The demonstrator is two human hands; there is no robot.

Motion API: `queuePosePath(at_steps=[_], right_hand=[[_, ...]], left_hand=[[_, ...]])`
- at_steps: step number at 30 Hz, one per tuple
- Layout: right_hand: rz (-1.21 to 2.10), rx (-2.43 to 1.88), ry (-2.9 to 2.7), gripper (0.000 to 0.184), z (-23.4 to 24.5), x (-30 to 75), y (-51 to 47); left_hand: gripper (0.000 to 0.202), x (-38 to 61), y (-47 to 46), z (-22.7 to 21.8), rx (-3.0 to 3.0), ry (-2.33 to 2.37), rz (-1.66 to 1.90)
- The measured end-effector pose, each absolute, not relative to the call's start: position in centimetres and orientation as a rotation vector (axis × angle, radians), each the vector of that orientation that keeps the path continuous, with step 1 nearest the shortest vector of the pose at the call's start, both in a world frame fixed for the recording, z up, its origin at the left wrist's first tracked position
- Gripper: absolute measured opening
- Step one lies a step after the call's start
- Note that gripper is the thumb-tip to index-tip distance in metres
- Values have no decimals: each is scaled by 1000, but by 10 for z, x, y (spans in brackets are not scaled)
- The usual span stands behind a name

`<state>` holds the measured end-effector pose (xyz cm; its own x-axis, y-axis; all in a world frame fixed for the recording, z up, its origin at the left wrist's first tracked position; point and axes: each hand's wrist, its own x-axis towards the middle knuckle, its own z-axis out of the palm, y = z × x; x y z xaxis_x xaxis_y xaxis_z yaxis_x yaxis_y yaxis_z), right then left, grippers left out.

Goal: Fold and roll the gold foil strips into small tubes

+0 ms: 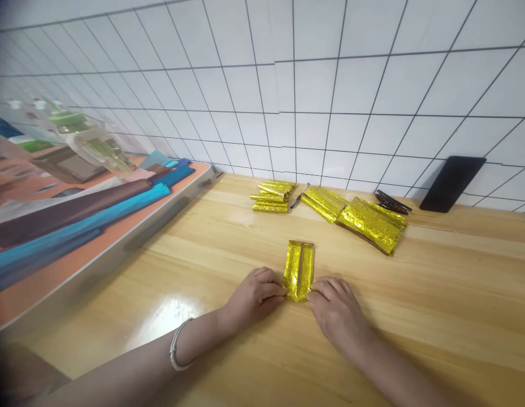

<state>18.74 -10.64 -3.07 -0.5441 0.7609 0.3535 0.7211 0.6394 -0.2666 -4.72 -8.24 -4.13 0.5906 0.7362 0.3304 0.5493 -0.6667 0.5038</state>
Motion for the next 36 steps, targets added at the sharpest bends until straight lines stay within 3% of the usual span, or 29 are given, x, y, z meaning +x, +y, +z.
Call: queuePosePath(at_steps=[11,26,36], right_hand=[[428,-1272,-2191,14,-37,186,-101],[424,-1306,-2162,10,-45,186,-98],[298,-1208,-2286,13,-34,180,-110]], left_hand=[[9,-44,-82,-44,2295,1117,821],[9,-42,-84,-44,2305,1175,819],[11,-45,-95,-38,2708,1027,518]])
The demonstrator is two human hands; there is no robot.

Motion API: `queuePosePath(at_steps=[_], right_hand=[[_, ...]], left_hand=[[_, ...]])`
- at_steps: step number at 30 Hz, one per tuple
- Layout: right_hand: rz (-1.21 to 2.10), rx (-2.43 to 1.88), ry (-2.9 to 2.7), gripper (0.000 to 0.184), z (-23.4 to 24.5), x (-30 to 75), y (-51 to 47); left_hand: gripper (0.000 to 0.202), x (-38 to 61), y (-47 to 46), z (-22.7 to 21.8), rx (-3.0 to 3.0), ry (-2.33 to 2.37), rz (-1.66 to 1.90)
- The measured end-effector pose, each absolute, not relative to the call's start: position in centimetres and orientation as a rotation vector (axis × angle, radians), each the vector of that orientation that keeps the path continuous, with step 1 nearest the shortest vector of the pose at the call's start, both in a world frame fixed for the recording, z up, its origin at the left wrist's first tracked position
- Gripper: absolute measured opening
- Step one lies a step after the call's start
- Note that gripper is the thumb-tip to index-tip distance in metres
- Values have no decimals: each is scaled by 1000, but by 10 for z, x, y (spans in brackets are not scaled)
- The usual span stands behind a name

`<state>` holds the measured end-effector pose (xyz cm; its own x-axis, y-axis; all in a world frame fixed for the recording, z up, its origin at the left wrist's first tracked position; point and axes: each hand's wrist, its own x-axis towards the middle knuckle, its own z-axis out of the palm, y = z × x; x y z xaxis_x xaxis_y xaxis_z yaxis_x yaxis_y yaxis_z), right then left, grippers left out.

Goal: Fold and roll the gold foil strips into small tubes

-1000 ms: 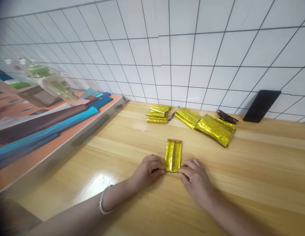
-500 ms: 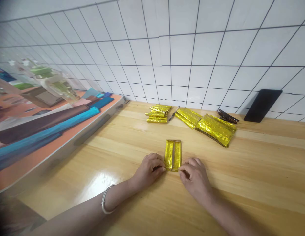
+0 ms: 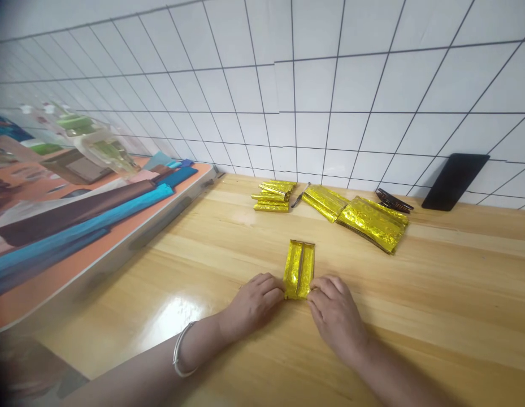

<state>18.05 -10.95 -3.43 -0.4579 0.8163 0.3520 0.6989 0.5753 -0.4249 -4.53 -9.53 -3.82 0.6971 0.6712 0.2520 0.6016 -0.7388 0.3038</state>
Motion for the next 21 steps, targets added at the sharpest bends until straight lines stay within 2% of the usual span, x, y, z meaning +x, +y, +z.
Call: queuePosePath(at_steps=[8,13,21], right_hand=[[296,-1202,-2350,20,-38,179,-111],[280,-1214,-2389,18,-37,178,-111],[293,-1266,-2395,19,-38,178,-111]], left_hand=[[15,-45,-96,-39,2700,1064,497],[19,-47,-97,-33,2780,1038,453],[15,-45,-98,-30,2908,1011,320]])
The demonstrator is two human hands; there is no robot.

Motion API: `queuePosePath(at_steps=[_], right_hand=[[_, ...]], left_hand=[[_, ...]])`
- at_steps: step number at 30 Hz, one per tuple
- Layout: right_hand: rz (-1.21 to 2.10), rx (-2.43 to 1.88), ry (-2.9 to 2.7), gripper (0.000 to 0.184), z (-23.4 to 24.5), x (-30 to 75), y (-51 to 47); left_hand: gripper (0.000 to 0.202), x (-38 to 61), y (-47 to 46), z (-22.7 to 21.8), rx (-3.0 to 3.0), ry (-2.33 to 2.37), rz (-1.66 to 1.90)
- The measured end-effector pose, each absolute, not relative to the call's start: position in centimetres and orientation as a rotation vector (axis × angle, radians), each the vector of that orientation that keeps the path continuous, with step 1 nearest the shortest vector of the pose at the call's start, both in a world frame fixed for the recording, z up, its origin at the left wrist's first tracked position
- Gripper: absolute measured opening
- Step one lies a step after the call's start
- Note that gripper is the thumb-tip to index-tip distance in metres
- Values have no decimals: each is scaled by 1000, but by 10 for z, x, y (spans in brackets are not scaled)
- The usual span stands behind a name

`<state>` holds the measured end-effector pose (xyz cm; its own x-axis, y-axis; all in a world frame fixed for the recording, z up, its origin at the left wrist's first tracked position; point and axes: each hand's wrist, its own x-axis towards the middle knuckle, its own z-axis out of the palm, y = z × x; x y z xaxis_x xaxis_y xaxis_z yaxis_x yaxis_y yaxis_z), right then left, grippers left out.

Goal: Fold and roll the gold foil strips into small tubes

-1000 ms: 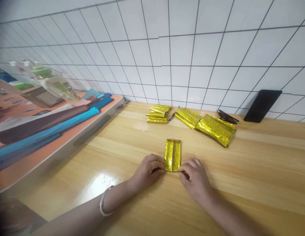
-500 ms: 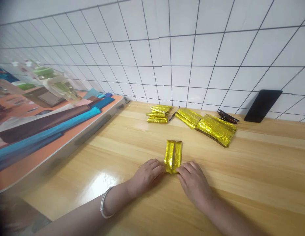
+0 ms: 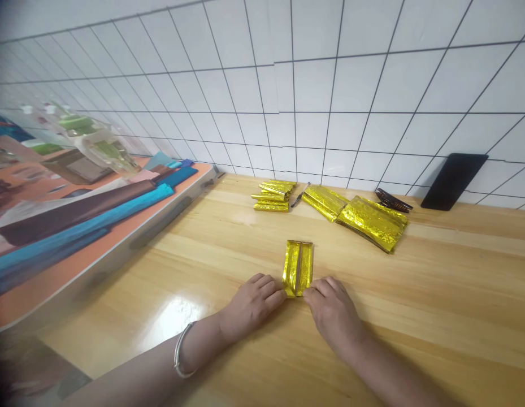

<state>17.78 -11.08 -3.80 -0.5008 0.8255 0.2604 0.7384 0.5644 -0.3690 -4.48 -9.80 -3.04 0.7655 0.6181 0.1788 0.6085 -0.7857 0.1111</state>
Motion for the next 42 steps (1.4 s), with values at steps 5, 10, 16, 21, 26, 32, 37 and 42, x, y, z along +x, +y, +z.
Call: queuePosePath(at_steps=[5,10,16,21,26,32,37,42], right_hand=[[309,-1275,-2369,19,-38,177,-111],[332,-1279,-2335,17,-37,176,-107],[344,-1278,-2323,15,-37,176,-107],[370,-1313,-2300,15,-38,176,-106],[415,-1357,-2254,14,-40,177,-100],[467,-1404,-2215,11,-41,177,-97],[490,-1389,-2176,10,-45,179,-96],[480,-1375,-2163,10,-45,179,-95]], left_hand=[[15,-43,-93,-34,2746,1104,385],[14,-41,-87,-38,2543,1165,503],[14,-41,-84,-37,2464,1105,559],[15,-38,-86,-38,2440,1174,579],[14,-35,-86,-37,2428,1229,575],[6,-32,-88,-36,2347,1311,606],[4,-33,-88,-36,2289,1305,626],[6,-32,-87,-33,2309,1297,596]])
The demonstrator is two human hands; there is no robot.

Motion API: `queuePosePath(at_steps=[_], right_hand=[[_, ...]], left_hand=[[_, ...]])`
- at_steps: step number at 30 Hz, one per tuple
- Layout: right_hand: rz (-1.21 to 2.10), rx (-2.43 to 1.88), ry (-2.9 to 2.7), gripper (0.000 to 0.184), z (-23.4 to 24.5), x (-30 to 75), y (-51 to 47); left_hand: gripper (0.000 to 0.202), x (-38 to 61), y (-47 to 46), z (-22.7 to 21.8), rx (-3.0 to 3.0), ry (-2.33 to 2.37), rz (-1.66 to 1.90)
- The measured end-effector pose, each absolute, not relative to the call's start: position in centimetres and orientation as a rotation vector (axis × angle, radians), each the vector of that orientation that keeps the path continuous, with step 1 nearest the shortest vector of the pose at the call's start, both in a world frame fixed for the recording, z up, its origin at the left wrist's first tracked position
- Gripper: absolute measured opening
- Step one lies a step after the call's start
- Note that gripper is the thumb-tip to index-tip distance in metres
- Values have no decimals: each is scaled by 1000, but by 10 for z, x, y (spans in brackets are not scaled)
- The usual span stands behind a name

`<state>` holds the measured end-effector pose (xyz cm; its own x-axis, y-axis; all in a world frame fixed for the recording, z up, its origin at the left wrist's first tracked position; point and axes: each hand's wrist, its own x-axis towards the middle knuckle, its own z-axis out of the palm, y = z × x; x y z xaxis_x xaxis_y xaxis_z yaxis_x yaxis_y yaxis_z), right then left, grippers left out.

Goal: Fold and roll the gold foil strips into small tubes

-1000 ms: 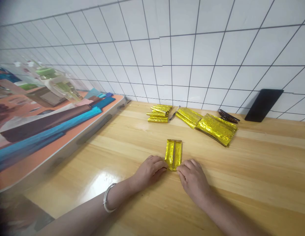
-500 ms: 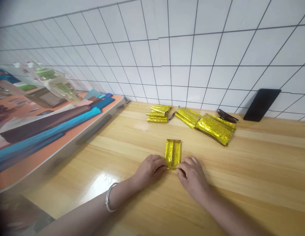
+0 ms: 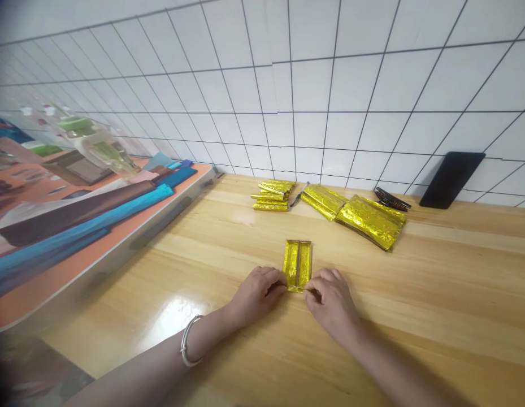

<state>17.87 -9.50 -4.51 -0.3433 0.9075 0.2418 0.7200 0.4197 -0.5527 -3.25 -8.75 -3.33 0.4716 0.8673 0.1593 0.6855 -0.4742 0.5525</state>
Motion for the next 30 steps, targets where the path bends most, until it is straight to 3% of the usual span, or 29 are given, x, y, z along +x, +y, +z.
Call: queuePosePath(at_steps=[30], right_hand=[[505,-1379,-2166,9,-41,179,-91]], left_hand=[[8,-33,-88,-28,2301,1271,596]])
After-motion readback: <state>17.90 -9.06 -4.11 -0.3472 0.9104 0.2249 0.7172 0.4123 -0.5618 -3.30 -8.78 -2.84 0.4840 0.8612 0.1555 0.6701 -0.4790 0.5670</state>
